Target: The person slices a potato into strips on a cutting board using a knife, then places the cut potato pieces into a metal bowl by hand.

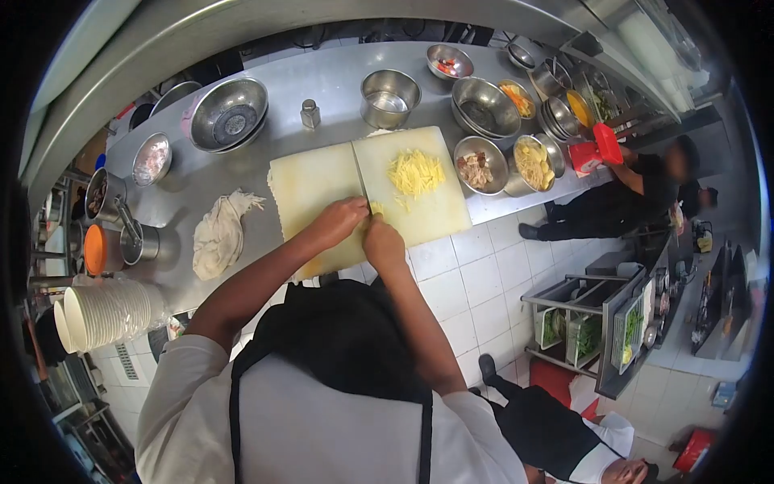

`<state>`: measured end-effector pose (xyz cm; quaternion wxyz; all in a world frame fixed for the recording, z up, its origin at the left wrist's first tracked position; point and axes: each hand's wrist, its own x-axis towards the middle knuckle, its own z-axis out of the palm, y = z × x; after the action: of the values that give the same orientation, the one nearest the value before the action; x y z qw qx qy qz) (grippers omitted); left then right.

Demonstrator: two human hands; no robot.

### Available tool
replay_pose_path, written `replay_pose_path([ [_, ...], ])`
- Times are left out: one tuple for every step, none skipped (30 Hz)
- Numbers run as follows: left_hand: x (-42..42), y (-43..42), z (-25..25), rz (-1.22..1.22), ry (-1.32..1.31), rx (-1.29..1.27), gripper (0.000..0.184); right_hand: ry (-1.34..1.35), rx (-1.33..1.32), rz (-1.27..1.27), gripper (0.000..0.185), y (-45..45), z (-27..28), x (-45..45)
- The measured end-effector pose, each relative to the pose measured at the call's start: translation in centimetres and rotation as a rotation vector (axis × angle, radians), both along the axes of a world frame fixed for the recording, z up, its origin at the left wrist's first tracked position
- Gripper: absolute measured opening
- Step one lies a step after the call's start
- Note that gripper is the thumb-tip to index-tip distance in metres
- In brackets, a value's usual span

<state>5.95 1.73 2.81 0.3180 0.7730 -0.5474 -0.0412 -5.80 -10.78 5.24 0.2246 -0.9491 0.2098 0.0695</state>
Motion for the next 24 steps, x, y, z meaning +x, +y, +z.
replay_pose_path([
  [0.2, 0.1, -0.1, 0.005, 0.009, 0.004, 0.018, 0.025, 0.003, 0.016, 0.024, -0.1, 1.6, 0.0],
  [0.2, 0.1, -0.2, 0.0, 0.021, 0.01, 0.018, 0.054, 0.007, 0.024, 0.023, -0.2, 2.7, -0.3],
  [0.3, 0.2, -0.1, 0.009, 0.017, 0.007, 0.018, 0.098, -0.028, 0.032, 0.024, -0.2, 3.0, -0.7],
  [0.2, 0.2, 0.0, 0.014, 0.015, 0.003, 0.018, 0.028, -0.023, 0.031, 0.024, -0.2, 1.7, -0.4],
  [0.0, 0.2, 0.0, 0.015, 0.015, 0.0, 0.019, -0.041, -0.017, 0.026, 0.024, -0.1, -0.6, 0.0],
  [-0.3, 0.2, 0.2, 0.006, 0.018, 0.032, 0.019, -0.104, -0.012, 0.017, 0.024, 0.2, -1.0, 0.2],
  [-0.2, 0.1, 0.4, 0.009, 0.018, 0.059, 0.019, -0.038, -0.029, 0.034, 0.024, -0.4, -1.1, 0.7],
  [0.0, 0.3, 0.6, 0.021, 0.014, 0.089, 0.019, -0.016, -0.027, 0.059, 0.023, -0.7, -1.1, 0.4],
  [-0.3, 0.5, 0.3, 0.006, 0.003, 0.069, 0.019, 0.012, -0.023, 0.075, 0.022, -0.6, 1.0, -0.5],
  [0.0, 0.4, 0.1, -0.004, -0.018, 0.041, 0.02, 0.032, -0.025, 0.095, 0.022, -0.6, 2.4, -0.7],
  [0.3, 0.2, -0.1, -0.01, -0.038, 0.012, 0.02, 0.063, -0.044, 0.056, 0.022, -0.1, 2.0, -0.8],
  [0.6, 0.2, 0.0, -0.005, -0.039, 0.003, 0.02, 0.02, -0.037, 0.043, 0.023, 0.1, 1.0, -0.1],
  [0.4, 0.2, 0.0, -0.007, -0.029, -0.002, 0.021, -0.012, -0.026, 0.023, 0.023, 0.4, -0.3, 0.3],
  [0.2, 0.2, 0.1, -0.004, -0.022, -0.01, 0.021, -0.046, -0.018, 0.008, 0.024, 0.3, -1.3, 0.3],
  [0.4, 0.2, -0.1, 0.0, -0.027, -0.003, 0.02, 0.003, -0.04, 0.032, 0.02, 0.1, -0.1, 0.5],
  [0.2, 0.3, -0.5, -0.005, -0.024, 0.009, 0.02, 0.05, -0.042, 0.036, 0.02, 0.3, 1.3, -0.1],
  [0.3, 0.2, -0.7, -0.007, -0.028, 0.017, 0.02, 0.092, -0.049, 0.042, 0.02, 0.4, 2.7, -0.5],
  [0.3, 0.1, -0.5, 0.015, -0.016, -0.019, 0.02, 0.133, -0.058, 0.049, 0.02, 0.4, 3.4, -0.9],
  [0.1, 0.2, -0.3, 0.034, -0.005, -0.052, 0.02, 0.083, -0.042, 0.015, 0.022, 0.9, 1.8, -0.7],
  [-0.4, 0.5, -0.3, 0.043, 0.014, -0.079, 0.02, 0.066, -0.025, 0.011, 0.023, 0.8, 0.3, -0.6],
  [-0.5, 0.5, -0.3, 0.023, -0.002, -0.057, 0.019, 0.051, -0.011, 0.008, 0.024, 0.8, 0.6, 0.0],
  [-0.1, 0.5, -0.3, 0.015, -0.025, -0.036, 0.019, 0.031, 0.0, 0.016, 0.025, 0.8, 1.1, 0.8],
  [0.0, 0.6, -0.2, -0.001, -0.043, -0.012, 0.018, 0.019, 0.042, 0.014, 0.025, 0.3, 1.8, 0.2],
  [0.0, 0.6, -0.3, 0.013, -0.023, -0.016, 0.017, 0.039, 0.033, 0.019, 0.024, 0.2, 2.1, 0.1],
])
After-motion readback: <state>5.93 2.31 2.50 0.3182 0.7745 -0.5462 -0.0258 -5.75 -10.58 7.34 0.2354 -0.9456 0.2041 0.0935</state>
